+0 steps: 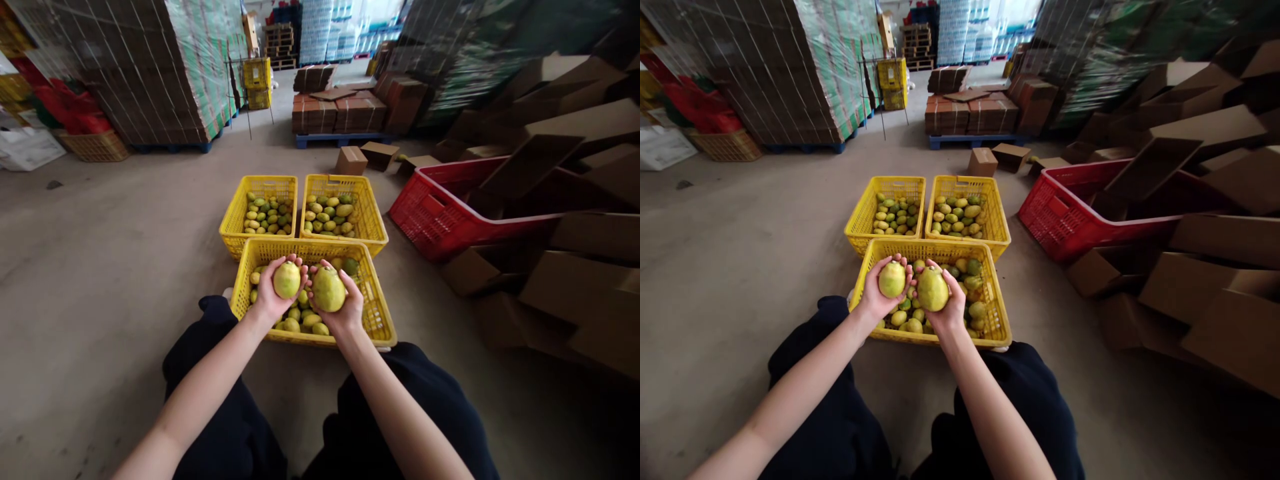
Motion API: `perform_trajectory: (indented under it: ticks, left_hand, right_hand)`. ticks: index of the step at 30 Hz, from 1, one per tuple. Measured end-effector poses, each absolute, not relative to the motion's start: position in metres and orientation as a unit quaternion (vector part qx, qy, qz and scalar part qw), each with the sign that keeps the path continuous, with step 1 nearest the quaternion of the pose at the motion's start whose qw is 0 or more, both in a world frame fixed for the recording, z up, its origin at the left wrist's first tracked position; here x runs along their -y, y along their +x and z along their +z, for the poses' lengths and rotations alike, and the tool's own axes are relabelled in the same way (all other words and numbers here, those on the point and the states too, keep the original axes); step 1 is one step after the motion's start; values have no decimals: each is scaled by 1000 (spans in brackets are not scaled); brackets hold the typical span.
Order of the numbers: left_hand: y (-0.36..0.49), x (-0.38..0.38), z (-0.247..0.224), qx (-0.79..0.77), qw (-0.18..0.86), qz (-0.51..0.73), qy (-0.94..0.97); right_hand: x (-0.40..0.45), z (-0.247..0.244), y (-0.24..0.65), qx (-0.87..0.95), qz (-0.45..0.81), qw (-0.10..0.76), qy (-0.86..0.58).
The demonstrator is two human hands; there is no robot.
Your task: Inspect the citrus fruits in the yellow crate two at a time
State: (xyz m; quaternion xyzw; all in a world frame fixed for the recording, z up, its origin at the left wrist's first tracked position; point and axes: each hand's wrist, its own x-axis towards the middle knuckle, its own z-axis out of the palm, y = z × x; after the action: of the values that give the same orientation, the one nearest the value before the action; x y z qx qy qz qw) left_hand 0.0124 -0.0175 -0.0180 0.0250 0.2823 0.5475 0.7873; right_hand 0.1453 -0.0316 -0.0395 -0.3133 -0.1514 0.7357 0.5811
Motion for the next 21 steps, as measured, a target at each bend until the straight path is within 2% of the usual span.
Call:
perform_trajectory:
  ticks: [8, 21]
  left_hand:
    - [13, 18, -19, -258, 806, 528, 73]
    - [12, 20, -14, -259, 801, 525, 124]
  right_hand:
    - [32, -46, 147, 130, 781, 577, -200]
    - [33, -46, 148, 134, 789, 569, -189]
